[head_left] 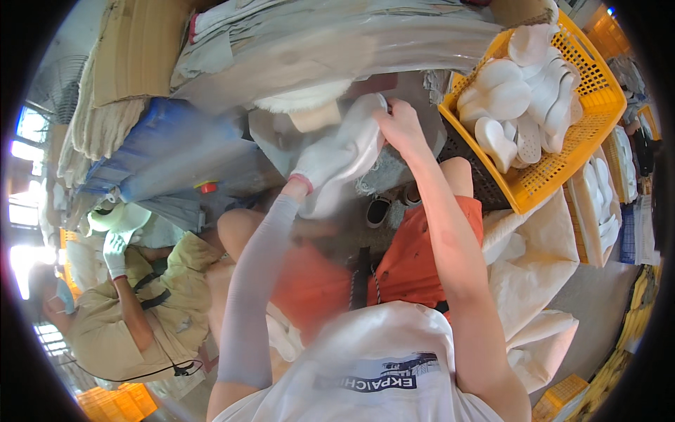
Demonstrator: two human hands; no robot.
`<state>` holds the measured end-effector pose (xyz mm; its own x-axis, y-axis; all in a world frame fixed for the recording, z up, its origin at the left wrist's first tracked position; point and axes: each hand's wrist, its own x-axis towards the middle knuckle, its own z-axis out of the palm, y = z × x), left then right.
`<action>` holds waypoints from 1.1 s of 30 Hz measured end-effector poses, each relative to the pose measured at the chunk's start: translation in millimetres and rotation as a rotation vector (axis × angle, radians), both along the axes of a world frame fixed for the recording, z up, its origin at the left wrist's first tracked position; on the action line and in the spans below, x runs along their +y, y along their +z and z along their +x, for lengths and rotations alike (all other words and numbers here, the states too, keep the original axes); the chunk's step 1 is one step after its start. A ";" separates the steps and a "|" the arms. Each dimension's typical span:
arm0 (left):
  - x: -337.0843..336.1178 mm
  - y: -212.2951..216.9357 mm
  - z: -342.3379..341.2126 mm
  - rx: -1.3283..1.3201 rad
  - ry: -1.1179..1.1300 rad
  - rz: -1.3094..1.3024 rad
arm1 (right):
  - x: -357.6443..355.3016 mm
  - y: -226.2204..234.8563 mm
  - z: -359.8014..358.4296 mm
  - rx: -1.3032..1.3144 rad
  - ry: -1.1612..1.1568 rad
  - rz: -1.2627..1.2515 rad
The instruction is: The person repeatedly picks white slipper uppers from a yellow basket, presses them against a rotating grinding wheel to smooth edges, flips them to treat both sides, and returns them to the basket. The process is repeated for multiple slippers.
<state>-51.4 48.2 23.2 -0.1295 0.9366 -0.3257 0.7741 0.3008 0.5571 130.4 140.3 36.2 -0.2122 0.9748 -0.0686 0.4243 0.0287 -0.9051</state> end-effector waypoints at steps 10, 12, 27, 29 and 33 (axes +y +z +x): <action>15.7 -62.3 29.4 -1.409 0.468 0.036 | -52.9 9.7 -1.4 -0.029 0.080 -0.087; 33.3 -49.8 25.8 -0.110 -0.203 0.126 | -42.7 21.1 2.1 0.025 0.157 -0.104; -43.5 -70.6 48.8 -1.105 0.140 0.125 | -195.6 -42.3 33.5 -0.020 -0.014 0.450; -35.9 -58.2 47.1 -0.753 -0.033 0.226 | -165.6 -14.1 30.1 -0.087 0.000 0.505; -19.8 -44.4 32.1 0.235 -0.509 0.381 | -98.5 40.9 22.3 0.008 0.100 0.219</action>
